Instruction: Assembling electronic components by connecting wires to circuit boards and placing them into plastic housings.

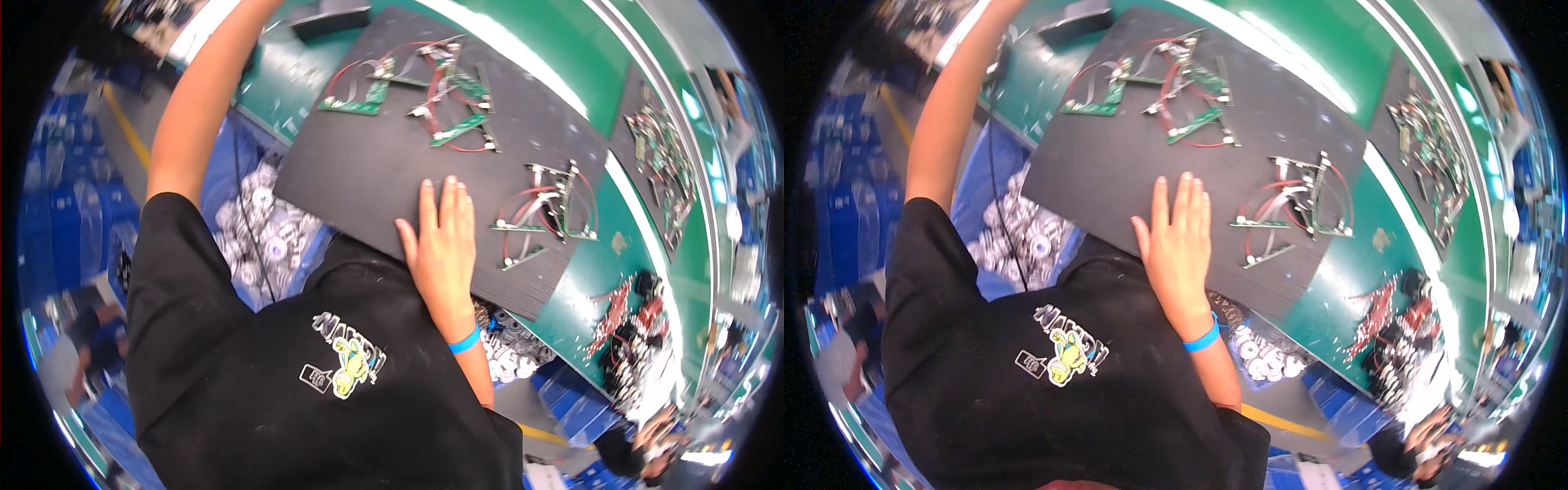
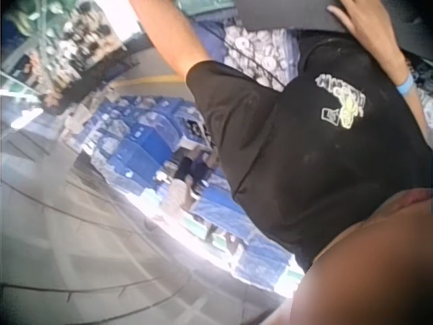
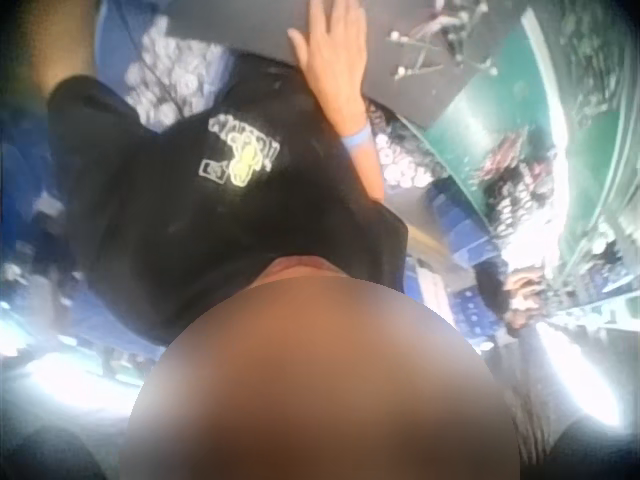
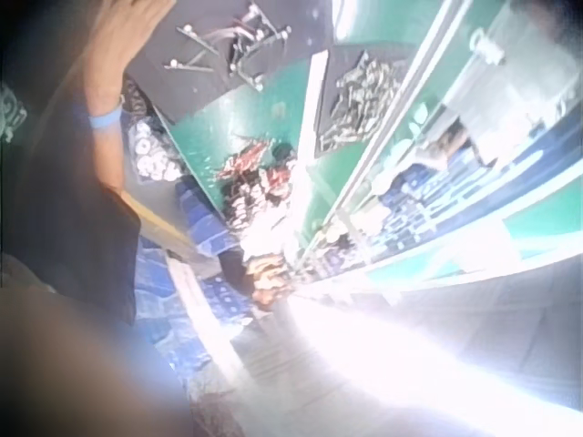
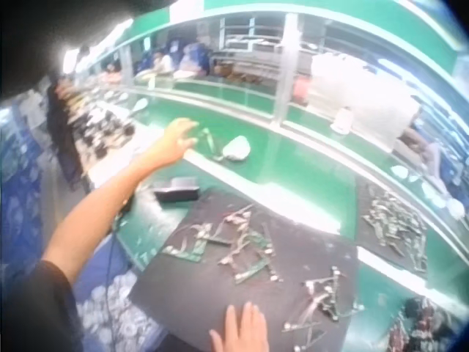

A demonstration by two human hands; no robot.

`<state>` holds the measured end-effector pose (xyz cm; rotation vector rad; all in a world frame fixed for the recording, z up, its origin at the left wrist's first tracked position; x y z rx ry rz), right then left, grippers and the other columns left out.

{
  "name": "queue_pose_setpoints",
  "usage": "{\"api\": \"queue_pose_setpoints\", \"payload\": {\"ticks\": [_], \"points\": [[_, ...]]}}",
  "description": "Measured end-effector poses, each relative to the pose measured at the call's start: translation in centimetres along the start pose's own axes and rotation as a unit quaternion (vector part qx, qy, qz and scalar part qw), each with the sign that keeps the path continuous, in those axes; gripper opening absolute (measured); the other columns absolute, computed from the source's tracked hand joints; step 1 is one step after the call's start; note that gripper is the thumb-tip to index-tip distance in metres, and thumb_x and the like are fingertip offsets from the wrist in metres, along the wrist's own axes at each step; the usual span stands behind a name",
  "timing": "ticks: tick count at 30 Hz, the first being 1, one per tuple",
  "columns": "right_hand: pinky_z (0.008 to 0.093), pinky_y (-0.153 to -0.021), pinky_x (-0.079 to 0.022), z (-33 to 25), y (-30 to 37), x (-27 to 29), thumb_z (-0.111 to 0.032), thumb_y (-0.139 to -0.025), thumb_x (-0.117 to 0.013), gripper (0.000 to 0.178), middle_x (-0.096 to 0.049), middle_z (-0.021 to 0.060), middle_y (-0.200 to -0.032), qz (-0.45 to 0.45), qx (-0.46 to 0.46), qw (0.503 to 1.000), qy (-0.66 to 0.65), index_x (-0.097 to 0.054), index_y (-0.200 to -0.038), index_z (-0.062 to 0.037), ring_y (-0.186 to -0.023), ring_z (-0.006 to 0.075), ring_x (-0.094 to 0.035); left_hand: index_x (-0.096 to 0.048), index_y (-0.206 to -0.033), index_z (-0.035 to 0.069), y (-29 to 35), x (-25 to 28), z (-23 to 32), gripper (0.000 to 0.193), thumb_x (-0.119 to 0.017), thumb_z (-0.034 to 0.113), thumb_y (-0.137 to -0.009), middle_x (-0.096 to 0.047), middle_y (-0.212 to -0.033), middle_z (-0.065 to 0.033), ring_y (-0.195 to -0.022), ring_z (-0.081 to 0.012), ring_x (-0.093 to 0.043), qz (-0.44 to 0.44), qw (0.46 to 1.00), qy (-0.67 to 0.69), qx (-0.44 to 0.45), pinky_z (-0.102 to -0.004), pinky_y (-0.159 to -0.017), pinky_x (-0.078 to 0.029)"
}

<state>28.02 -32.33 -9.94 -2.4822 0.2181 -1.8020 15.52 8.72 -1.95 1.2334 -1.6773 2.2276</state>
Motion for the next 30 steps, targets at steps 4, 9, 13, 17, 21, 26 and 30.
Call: {"api": "queue_pose_setpoints", "payload": {"ticks": [4,9,13,17,21,26,30], "points": [[0.0463,-0.106,-0.033,-0.4,0.4,-0.2,-0.033,-0.084,-0.063,0.060,-0.039,0.0251,-0.136,-0.005,-0.001,0.997,0.078,-0.044,-0.132,-0.0018,-0.126,0.0392,-0.039,-0.053,-0.119,0.003,14.4,15.6,-3.9,0.046,-0.066,0.017,-0.077,-0.052,-0.122,-0.0209,-0.119,-0.0332,-0.047,-0.075,0.965,-0.085,0.237,-0.0398,-0.102,-0.036],[0.0445,-0.099,-0.040,-1.4,0.0,-0.6,-0.028,-0.086,-0.062,0.054,-0.046,0.0228,-0.130,-0.014,0.017,0.982,0.187,-0.046,-0.130,-0.0020,-0.119,0.0368,-0.047,-0.062,-0.099,0.001,51.7,21.7,0.9,0.029,-0.048,0.024,-0.092,-0.064,-0.094,-0.0207,-0.090,-0.0361,-0.061,-0.152,0.741,-0.223,0.615,-0.0405,-0.079,-0.047],[0.0427,-0.094,-0.044,-2.6,0.0,-1.5,-0.023,-0.086,-0.062,0.047,-0.050,0.0223,-0.125,0.008,0.052,0.970,0.238,-0.050,-0.126,-0.0007,-0.113,0.0370,-0.051,-0.047,-0.124,0.000,70.7,16.0,16.1,0.054,-0.067,0.014,-0.076,-0.049,-0.123,-0.0258,-0.120,-0.0394,-0.042,-0.310,0.745,-0.067,0.587,-0.0422,-0.102,-0.034],[0.0437,-0.090,-0.046,-1.7,0.7,-0.5,-0.016,-0.085,-0.062,0.038,-0.054,0.0224,-0.119,0.051,0.046,0.974,0.216,-0.056,-0.119,-0.0004,-0.109,0.0377,-0.054,-0.034,-0.135,-0.006,67.7,6.1,19.9,0.065,-0.059,0.019,-0.081,-0.039,-0.135,-0.0285,-0.128,-0.0414,-0.034,-0.483,0.680,-0.094,0.543,-0.0470,-0.109,-0.024],[0.0444,-0.096,-0.043,0.1,1.6,-1.3,-0.010,-0.077,-0.066,0.041,-0.054,0.0225,-0.119,0.047,0.112,0.988,0.094,-0.056,-0.116,0.0017,-0.113,0.0389,-0.052,-0.038,-0.130,-0.010,67.7,6.6,17.1,0.071,-0.068,0.027,-0.077,-0.040,-0.134,-0.0294,-0.125,-0.0389,-0.039,-0.546,0.640,-0.032,0.540,-0.0432,-0.109,-0.027],[0.0389,-0.083,-0.047,2.5,2.9,2.2,-0.008,-0.075,-0.069,0.032,-0.063,0.0137,-0.101,0.097,0.066,0.991,-0.062,-0.062,-0.105,-0.0004,-0.095,0.0282,-0.060,-0.048,-0.122,-0.003,64.9,15.0,9.4,0.066,-0.069,0.038,-0.075,-0.060,-0.103,-0.0278,-0.101,-0.0425,-0.057,-0.344,0.709,-0.143,0.599,-0.0427,-0.085,-0.046],[0.0379,-0.076,-0.043,6.7,1.6,5.6,-0.025,-0.074,-0.074,0.039,-0.058,0.0115,-0.092,0.210,-0.106,0.958,0.162,-0.058,-0.102,-0.0032,-0.087,0.0299,-0.054,-0.047,-0.123,0.001,59.6,23.7,3.2,0.057,-0.056,0.044,-0.087,-0.057,-0.114,-0.0200,-0.100,-0.0334,-0.061,0.116,0.483,0.276,0.823,-0.0363,-0.081,-0.055]]}}
Point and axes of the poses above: each hand's wrist, its own y-axis away from the middle knuckle, its own x-axis out of the back of the hand, z = x × y, the point moved 5 cm from there along -y, towards the middle knuckle
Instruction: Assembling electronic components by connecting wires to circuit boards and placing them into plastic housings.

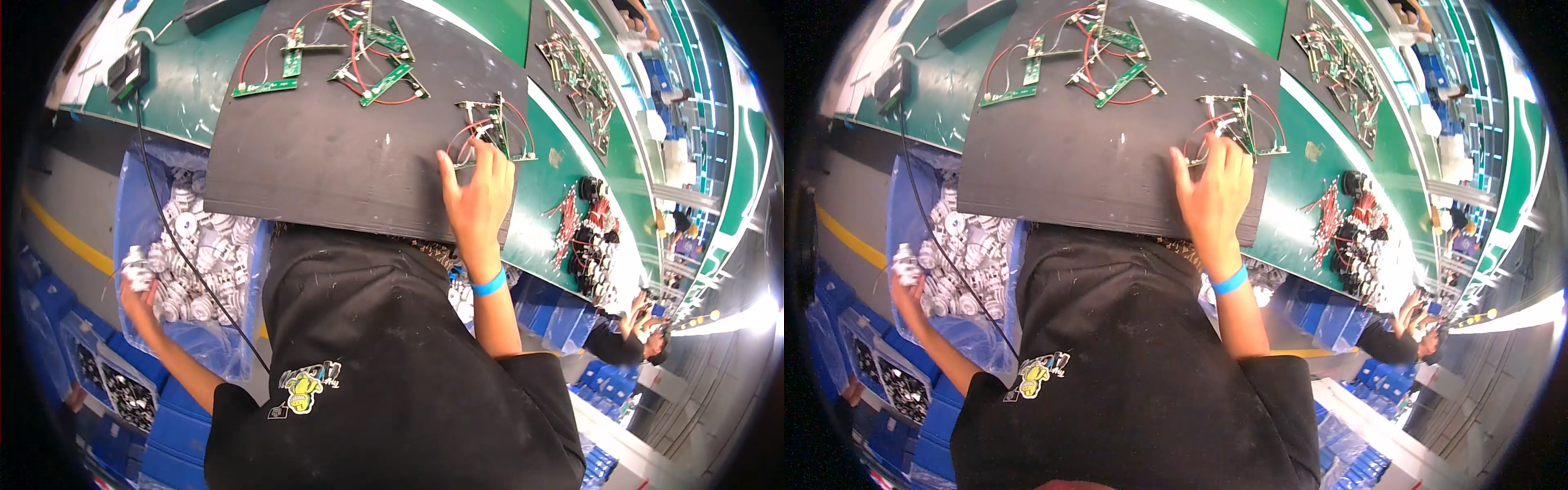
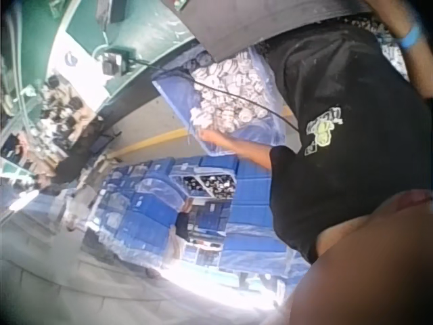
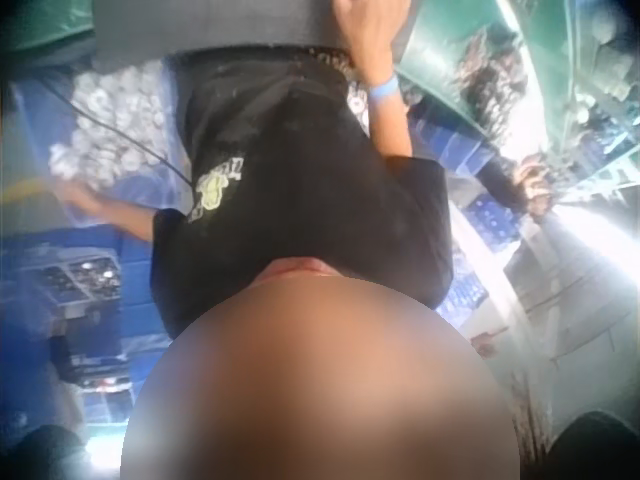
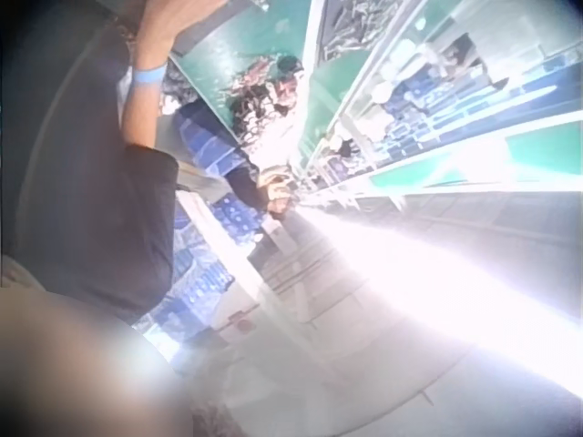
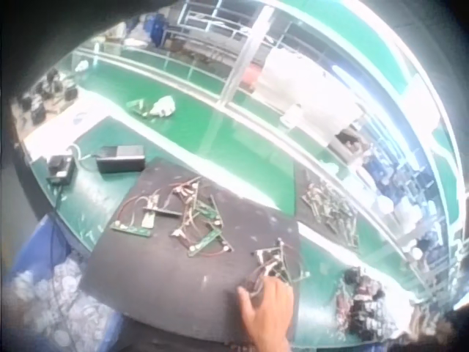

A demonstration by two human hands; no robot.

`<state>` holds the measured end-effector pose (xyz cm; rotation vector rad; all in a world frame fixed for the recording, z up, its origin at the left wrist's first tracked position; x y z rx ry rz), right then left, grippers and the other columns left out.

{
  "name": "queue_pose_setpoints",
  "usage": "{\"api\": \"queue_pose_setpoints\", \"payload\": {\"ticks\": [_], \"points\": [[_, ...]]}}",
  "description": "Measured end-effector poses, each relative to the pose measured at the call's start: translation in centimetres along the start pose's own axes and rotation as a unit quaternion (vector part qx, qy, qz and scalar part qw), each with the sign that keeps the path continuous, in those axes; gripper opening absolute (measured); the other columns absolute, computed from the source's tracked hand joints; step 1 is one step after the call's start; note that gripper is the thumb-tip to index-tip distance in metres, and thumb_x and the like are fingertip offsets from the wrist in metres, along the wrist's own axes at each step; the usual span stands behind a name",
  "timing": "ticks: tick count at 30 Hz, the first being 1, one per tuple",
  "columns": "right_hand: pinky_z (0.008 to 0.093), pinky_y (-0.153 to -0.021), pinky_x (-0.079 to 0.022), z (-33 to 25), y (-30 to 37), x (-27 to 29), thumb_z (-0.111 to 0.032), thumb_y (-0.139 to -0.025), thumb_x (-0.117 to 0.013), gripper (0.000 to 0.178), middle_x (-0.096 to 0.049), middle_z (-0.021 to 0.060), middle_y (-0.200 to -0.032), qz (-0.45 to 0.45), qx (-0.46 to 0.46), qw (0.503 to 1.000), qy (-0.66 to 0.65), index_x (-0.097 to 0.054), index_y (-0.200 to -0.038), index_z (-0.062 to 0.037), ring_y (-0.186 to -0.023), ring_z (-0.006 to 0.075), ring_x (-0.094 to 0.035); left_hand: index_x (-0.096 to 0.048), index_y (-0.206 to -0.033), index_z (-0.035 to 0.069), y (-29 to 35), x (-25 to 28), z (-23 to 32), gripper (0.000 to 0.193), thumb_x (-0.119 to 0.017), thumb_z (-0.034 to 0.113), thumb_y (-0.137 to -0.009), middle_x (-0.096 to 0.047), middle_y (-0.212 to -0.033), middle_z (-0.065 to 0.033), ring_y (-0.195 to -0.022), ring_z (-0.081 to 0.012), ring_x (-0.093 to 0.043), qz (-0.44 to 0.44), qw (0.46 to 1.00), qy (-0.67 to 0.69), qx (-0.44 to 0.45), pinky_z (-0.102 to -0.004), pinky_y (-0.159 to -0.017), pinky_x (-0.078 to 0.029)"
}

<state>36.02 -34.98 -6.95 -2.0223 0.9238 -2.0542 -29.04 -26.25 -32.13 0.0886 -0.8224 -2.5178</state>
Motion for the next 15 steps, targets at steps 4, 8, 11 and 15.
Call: {"api": "queue_pose_setpoints", "payload": {"ticks": [4,8,11,15], "points": [[0.0385,-0.074,-0.045,2.7,-1.4,-1.4,-0.027,-0.073,-0.074,0.044,-0.060,0.0090,-0.085,-0.027,-0.130,0.991,-0.006,-0.054,-0.104,-0.0039,-0.083,0.0290,-0.058,-0.036,-0.136,0.002,12.1,-8.8,12.6,0.055,-0.054,0.023,-0.089,-0.049,-0.129,-0.0188,-0.117,-0.0391,-0.050,-0.261,0.893,0.343,-0.132,-0.0478,-0.105,-0.037],[0.0384,-0.065,-0.049,4.3,-1.5,-2.1,-0.026,-0.074,-0.072,0.045,-0.064,0.0053,-0.073,-0.110,-0.261,0.955,-0.091,-0.050,-0.106,-0.0035,-0.071,0.0267,-0.064,-0.028,-0.140,0.000,22.5,-23.2,13.7,0.078,-0.070,0.021,-0.076,-0.051,-0.123,-0.0177,-0.121,-0.0336,-0.047,-0.336,0.924,0.125,-0.129,-0.0499,-0.108,-0.031],[0.0377,-0.062,-0.050,5.3,-1.4,-0.9,-0.026,-0.074,-0.071,0.040,-0.065,0.0048,-0.069,-0.098,-0.271,0.950,-0.118,-0.053,-0.102,-0.0037,-0.067,0.0265,-0.065,-0.035,-0.136,0.000,29.7,-34.8,11.2,0.097,-0.080,0.017,-0.052,-0.056,-0.114,-0.0123,-0.106,-0.0227,-0.056,-0.550,0.816,-0.061,-0.171,-0.0367,-0.095,-0.044],[0.0376,-0.061,-0.050,4.9,-1.1,-1.9,-0.025,-0.077,-0.069,0.025,-0.065,0.0067,-0.070,-0.121,-0.240,0.961,-0.059,-0.060,-0.087,-0.0039,-0.068,0.0277,-0.064,-0.035,-0.136,0.006,34.5,-43.0,8.8,0.082,-0.078,0.007,-0.066,-0.054,-0.116,-0.0107,-0.105,-0.0225,-0.056,-0.480,0.778,-0.199,-0.354,-0.0338,-0.088,-0.046]]}}
Point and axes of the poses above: each hand's wrist, its own y-axis away from the middle knuckle, its own x-axis out of the back of the hand, z = x × y, the point moved 5 cm from there along -y, towards the middle knuckle
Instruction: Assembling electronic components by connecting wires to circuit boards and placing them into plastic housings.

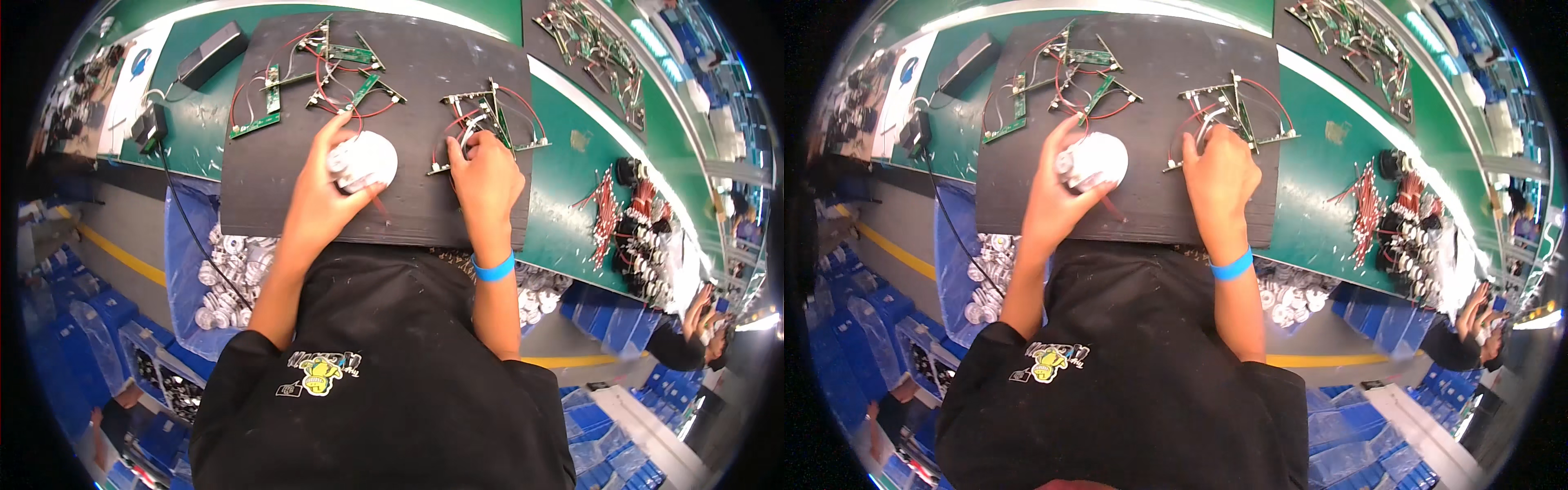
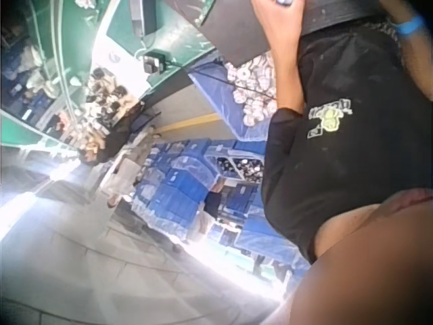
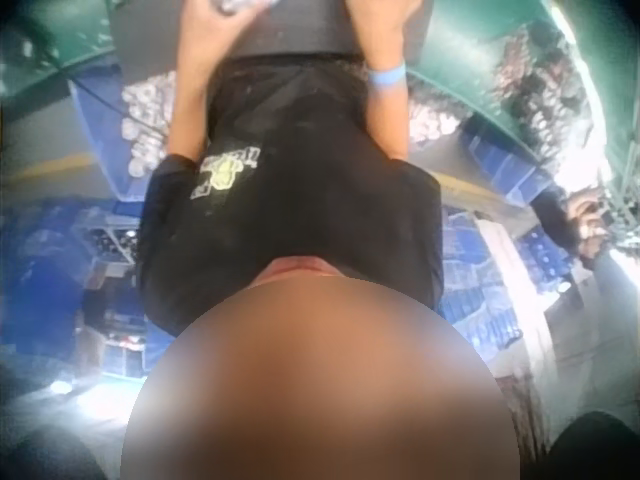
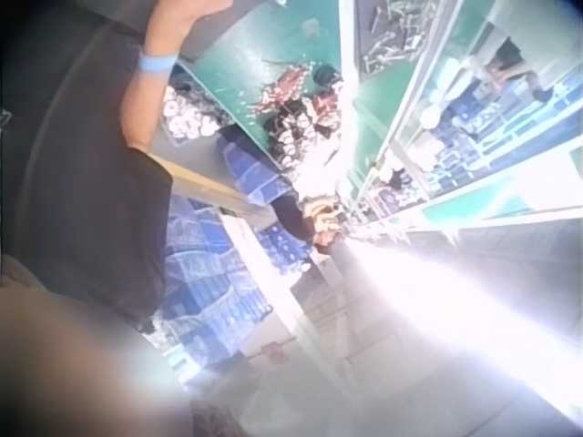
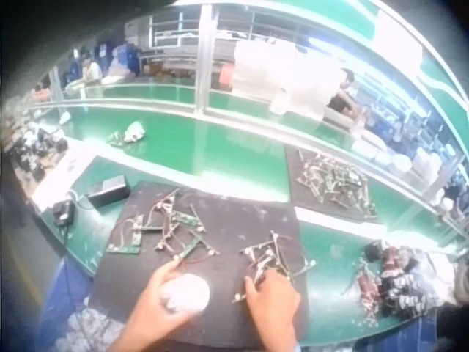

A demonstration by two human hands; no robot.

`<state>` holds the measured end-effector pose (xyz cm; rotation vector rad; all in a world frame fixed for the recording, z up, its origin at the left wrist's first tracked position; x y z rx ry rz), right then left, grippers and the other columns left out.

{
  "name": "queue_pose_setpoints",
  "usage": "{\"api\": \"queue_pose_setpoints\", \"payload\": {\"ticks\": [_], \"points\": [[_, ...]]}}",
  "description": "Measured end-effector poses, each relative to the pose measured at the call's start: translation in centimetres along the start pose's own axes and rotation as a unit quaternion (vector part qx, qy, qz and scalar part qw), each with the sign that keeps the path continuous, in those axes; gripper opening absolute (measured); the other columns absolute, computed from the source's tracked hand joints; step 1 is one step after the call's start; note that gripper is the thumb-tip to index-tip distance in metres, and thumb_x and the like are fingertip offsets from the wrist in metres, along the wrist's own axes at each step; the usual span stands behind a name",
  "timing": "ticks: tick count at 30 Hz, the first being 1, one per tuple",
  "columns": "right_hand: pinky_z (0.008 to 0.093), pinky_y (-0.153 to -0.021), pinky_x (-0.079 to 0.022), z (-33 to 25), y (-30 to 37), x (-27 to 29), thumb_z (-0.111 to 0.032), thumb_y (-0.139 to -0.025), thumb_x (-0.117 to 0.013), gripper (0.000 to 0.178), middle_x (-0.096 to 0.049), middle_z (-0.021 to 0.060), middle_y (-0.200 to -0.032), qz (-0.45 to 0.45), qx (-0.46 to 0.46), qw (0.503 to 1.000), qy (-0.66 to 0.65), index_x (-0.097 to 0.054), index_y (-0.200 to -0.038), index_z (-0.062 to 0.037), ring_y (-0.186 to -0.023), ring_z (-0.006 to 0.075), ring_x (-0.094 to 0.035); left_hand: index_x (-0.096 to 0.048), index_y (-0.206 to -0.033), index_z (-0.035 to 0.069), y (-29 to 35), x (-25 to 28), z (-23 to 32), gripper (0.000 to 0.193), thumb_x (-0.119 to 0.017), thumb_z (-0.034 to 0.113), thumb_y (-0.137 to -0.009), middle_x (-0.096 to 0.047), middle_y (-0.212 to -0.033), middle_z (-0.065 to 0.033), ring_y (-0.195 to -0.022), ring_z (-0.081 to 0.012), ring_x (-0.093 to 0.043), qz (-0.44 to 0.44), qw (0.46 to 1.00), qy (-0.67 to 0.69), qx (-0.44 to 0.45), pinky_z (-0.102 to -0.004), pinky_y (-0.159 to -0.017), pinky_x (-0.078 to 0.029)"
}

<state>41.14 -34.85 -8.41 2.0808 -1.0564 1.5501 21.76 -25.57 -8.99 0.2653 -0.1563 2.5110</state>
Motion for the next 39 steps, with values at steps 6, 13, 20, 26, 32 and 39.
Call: {"api": "queue_pose_setpoints", "payload": {"ticks": [6,13,20,26,32,39], "points": [[0.0333,-0.055,-0.045,1.8,-0.1,2.2,-0.018,-0.080,-0.066,0.017,-0.067,0.0098,-0.075,0.022,-0.046,0.981,-0.185,-0.068,-0.085,-0.0017,-0.063,0.0208,-0.062,-0.031,-0.138,0.004,-2.1,-2.8,0.1,0.082,-0.075,0.006,-0.069,-0.049,-0.126,-0.0148,-0.120,-0.0296,-0.044,-0.022,0.995,-0.097,-0.018,-0.0383,-0.101,-0.036],[0.0220,-0.053,-0.040,2.6,1.9,5.5,-0.007,-0.081,-0.068,0.011,-0.066,0.0061,-0.074,0.004,-0.002,0.893,-0.450,-0.069,-0.090,0.0002,-0.058,0.0058,-0.051,-0.041,-0.132,-0.002,0.6,0.1,3.9,0.056,-0.061,0.001,-0.079,-0.041,-0.135,-0.0166,-0.127,-0.0273,-0.041,0.058,0.987,-0.075,-0.133,-0.0380,-0.106,-0.031],[0.0265,-0.068,-0.050,-0.4,4.4,7.2,-0.001,-0.082,-0.064,0.008,-0.068,0.0111,-0.081,-0.201,0.050,0.751,-0.627,-0.068,-0.087,0.0038,-0.075,0.0145,-0.063,-0.041,-0.133,-0.005,-0.7,-3.8,5.6,0.042,-0.047,0.009,-0.094,-0.043,-0.136,-0.0160,-0.126,-0.0225,-0.042,-0.169,0.958,0.231,-0.022,-0.0354,-0.104,-0.035],[0.0313,-0.080,-0.050,-2.0,4.2,6.8,-0.002,-0.079,-0.065,0.010,-0.068,0.0125,-0.096,-0.360,0.118,0.678,-0.629,-0.070,-0.088,0.0020,-0.090,0.0195,-0.063,-0.052,-0.121,-0.008,1.5,-2.4,3.6,0.035,-0.051,0.014,-0.094,-0.063,-0.110,-0.0148,-0.106,-0.0248,-0.059,-0.249,0.904,0.321,0.135,-0.0347,-0.095,-0.044],[0.0253,-0.068,-0.048,-5.1,-4.1,1.5,-0.023,-0.081,-0.067,0.028,-0.069,0.0114,-0.090,-0.101,0.123,0.909,-0.386,-0.067,-0.098,-0.0013,-0.078,0.0109,-0.064,-0.055,-0.106,-0.006,3.6,3.8,3.4,0.038,-0.066,0.024,-0.085,-0.065,-0.100,-0.0218,-0.102,-0.0356,-0.062,-0.111,0.929,0.354,-0.013,-0.0488,-0.096,-0.043],[0.0225,-0.069,-0.048,-9.0,-7.8,-2.6,-0.014,-0.084,-0.064,0.023,-0.069,0.0075,-0.084,-0.296,0.127,0.843,-0.430,-0.067,-0.100,0.0037,-0.076,0.0092,-0.062,-0.050,-0.110,-0.004,2.5,5.1,2.1,0.034,-0.057,0.024,-0.091,-0.064,-0.097,-0.0194,-0.096,-0.0352,-0.064,-0.049,0.911,0.407,0.043,-0.0451,-0.089,-0.048]]}}
Point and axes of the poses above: each hand's wrist, its own y-axis away from the middle knuckle, its own x-axis out of the back of the hand, z = x × y, the point moved 5 cm from there along -y, towards the middle knuckle
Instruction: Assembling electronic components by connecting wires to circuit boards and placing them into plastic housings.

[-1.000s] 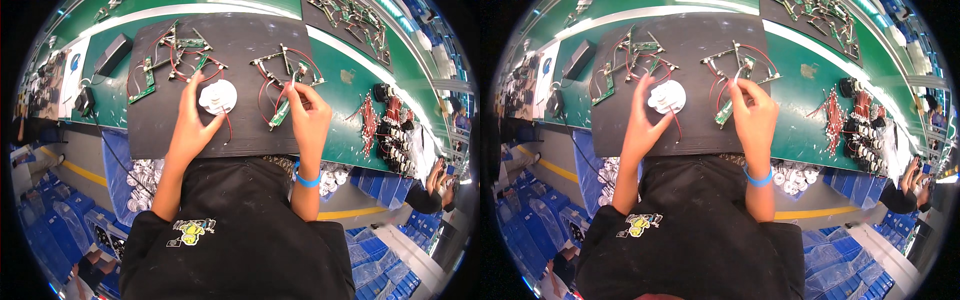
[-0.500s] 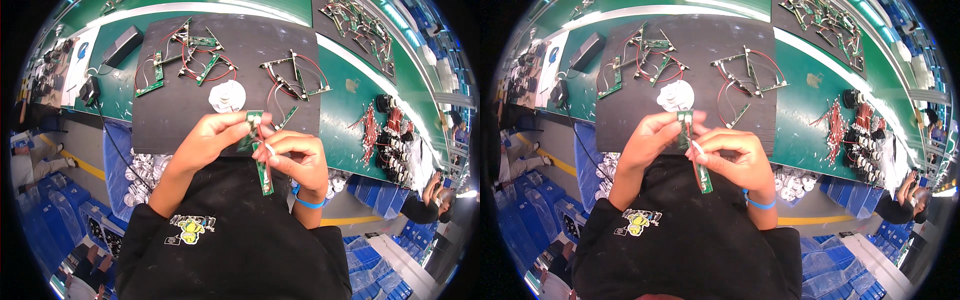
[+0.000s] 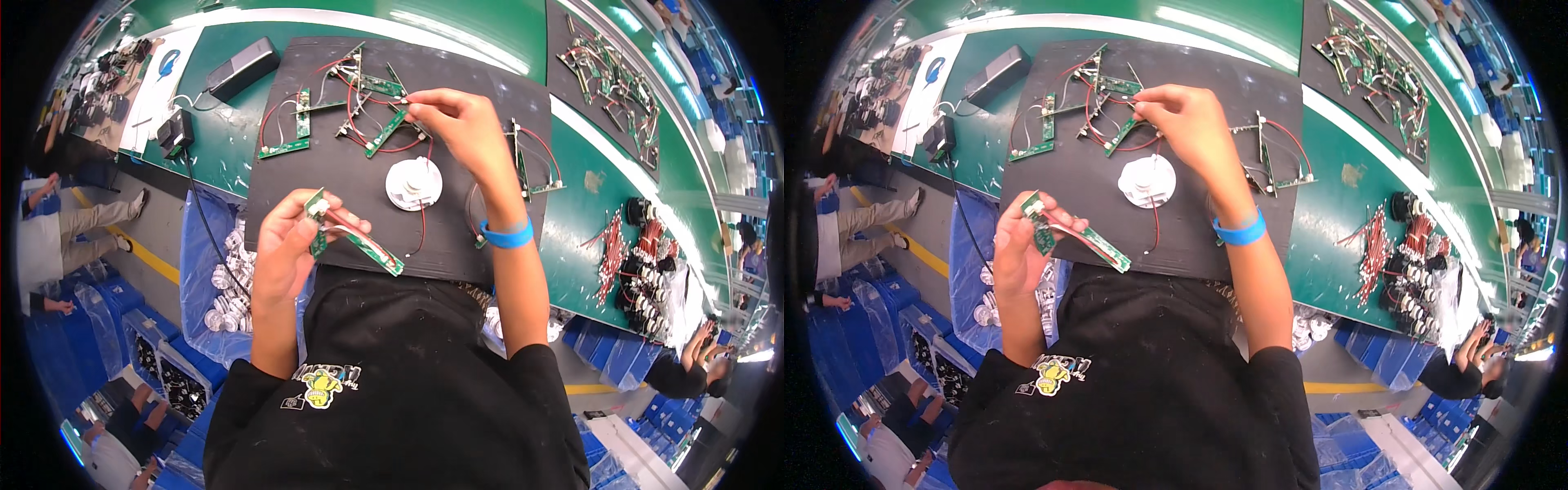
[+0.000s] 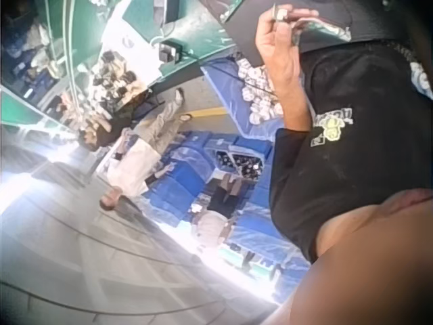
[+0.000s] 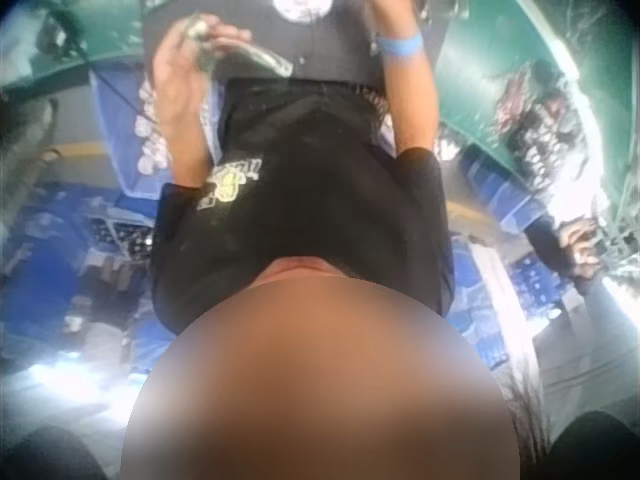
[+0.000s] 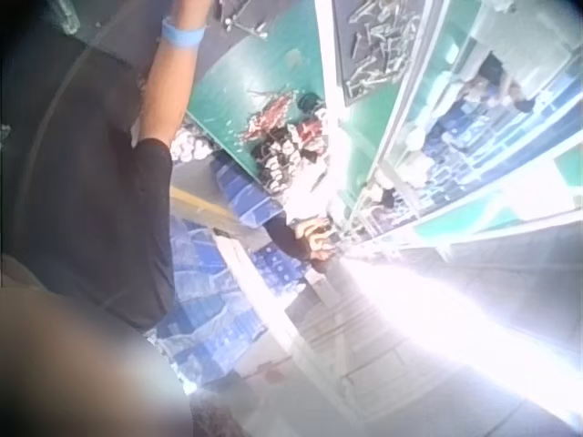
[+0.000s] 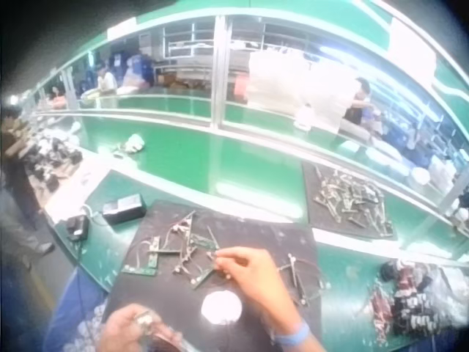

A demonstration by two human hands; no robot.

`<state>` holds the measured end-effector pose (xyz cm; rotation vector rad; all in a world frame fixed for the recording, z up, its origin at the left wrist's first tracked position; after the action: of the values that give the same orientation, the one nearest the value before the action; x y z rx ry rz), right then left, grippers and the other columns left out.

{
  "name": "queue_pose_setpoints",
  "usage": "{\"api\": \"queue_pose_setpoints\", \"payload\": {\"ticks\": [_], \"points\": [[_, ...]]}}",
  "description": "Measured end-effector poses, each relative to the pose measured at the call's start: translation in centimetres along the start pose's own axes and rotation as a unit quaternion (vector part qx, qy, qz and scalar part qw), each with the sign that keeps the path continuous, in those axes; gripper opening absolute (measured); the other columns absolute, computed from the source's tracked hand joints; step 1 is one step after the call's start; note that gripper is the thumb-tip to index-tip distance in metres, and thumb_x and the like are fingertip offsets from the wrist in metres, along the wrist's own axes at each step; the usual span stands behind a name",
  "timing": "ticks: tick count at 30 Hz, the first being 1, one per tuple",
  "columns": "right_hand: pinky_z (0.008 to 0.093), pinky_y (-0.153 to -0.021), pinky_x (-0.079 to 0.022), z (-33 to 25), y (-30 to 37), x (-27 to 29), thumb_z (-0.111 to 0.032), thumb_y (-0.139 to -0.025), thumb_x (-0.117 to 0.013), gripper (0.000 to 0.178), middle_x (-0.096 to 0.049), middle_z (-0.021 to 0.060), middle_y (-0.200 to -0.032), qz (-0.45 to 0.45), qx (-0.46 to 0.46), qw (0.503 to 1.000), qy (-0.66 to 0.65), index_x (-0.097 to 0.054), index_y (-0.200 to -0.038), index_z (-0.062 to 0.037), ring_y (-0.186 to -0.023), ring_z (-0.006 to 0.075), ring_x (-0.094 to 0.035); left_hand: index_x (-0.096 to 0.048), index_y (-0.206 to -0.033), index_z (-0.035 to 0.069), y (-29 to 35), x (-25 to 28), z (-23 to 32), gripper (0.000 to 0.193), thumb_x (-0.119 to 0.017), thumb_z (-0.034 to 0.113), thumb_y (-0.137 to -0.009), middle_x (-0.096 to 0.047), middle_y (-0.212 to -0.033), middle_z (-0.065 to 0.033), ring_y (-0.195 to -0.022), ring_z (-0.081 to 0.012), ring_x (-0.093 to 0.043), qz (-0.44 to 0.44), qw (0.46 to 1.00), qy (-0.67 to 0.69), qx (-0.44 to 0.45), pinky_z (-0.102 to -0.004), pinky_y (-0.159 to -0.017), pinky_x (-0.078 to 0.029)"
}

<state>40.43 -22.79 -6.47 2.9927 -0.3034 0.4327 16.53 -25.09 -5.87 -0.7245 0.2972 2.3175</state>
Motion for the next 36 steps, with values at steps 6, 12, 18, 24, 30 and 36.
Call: {"api": "queue_pose_setpoints", "payload": {"ticks": [6,12,18,24,30,36], "points": [[0.0213,-0.067,-0.046,-3.5,3.5,2.1,-0.011,-0.085,-0.064,0.022,-0.069,0.0066,-0.084,0.071,0.042,0.988,-0.130,-0.067,-0.104,-0.0008,-0.076,0.0083,-0.061,-0.049,-0.115,-0.004,-2.1,-0.6,-1.6,0.028,-0.044,0.018,-0.097,-0.062,-0.093,-0.0155,-0.086,-0.0259,-0.065,0.017,0.995,0.079,0.063,-0.0416,-0.081,-0.053],[0.0234,-0.058,-0.045,-4.9,5.9,2.7,-0.005,-0.080,-0.068,0.017,-0.069,0.0059,-0.079,0.189,0.139,0.972,0.017,-0.069,-0.097,-0.0015,-0.066,0.0081,-0.059,-0.049,-0.118,-0.004,-3.8,-2.9,-2.0,0.031,-0.042,0.018,-0.098,-0.060,-0.095,-0.0128,-0.076,-0.0175,-0.060,-0.037,0.989,0.096,0.107,-0.0366,-0.070,-0.056],[0.0281,-0.057,-0.044,-6.5,8.8,0.5,0.000,-0.068,-0.072,0.017,-0.065,0.0050,-0.071,0.153,0.337,0.900,0.231,-0.069,-0.084,-0.0042,-0.061,0.0192,-0.059,-0.048,-0.124,-0.003,-3.5,-4.1,-2.7,0.035,-0.044,0.020,-0.098,-0.060,-0.104,-0.0138,-0.085,-0.0183,-0.062,0.007,0.993,0.007,0.116,-0.0334,-0.071,-0.055],[0.0315,-0.052,-0.041,-5.9,9.9,-0.8,-0.002,-0.064,-0.073,0.017,-0.059,0.0021,-0.067,0.139,0.370,0.869,0.299,-0.068,-0.080,-0.0063,-0.060,0.0186,-0.054,-0.049,-0.122,-0.005,-3.0,-4.4,-3.7,0.036,-0.045,0.021,-0.098,-0.060,-0.107,-0.0133,-0.086,-0.0210,-0.065,0.019,0.991,0.004,0.130,-0.0312,-0.069,-0.056],[0.0311,-0.053,-0.039,-6.1,10.6,-0.7,-0.003,-0.064,-0.073,0.016,-0.055,0.0015,-0.064,0.135,0.366,0.863,0.321,-0.067,-0.079,-0.0056,-0.060,0.0181,-0.053,-0.050,-0.120,-0.006,-2.7,-4.9,-4.0,0.035,-0.048,0.020,-0.097,-0.061,-0.104,-0.0132,-0.082,-0.0212,-0.066,0.032,0.990,-0.029,0.135,-0.0293,-0.065,-0.056],[0.0315,-0.055,-0.038,-6.5,11.0,-1.1,-0.006,-0.067,-0.071,0.015,-0.052,0.0024,-0.066,0.080,0.359,0.852,0.372,-0.067,-0.082,-0.0043,-0.062,0.0187,-0.050,-0.052,-0.119,-0.006,-2.4,-4.4,-4.3,0.034,-0.052,0.019,-0.095,-0.064,-0.096,-0.0127,-0.075,-0.0198,-0.066,0.037,0.985,-0.070,0.156,-0.0285,-0.062,-0.056]]}}
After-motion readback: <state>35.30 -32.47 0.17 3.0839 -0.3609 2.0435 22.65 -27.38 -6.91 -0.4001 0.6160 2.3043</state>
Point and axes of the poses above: each hand's wrist, its own y-axis away from the middle knuckle, its own x-axis out of the back of the hand, z = x × y, the point moved 5 cm from there along -y, towards the middle knuckle
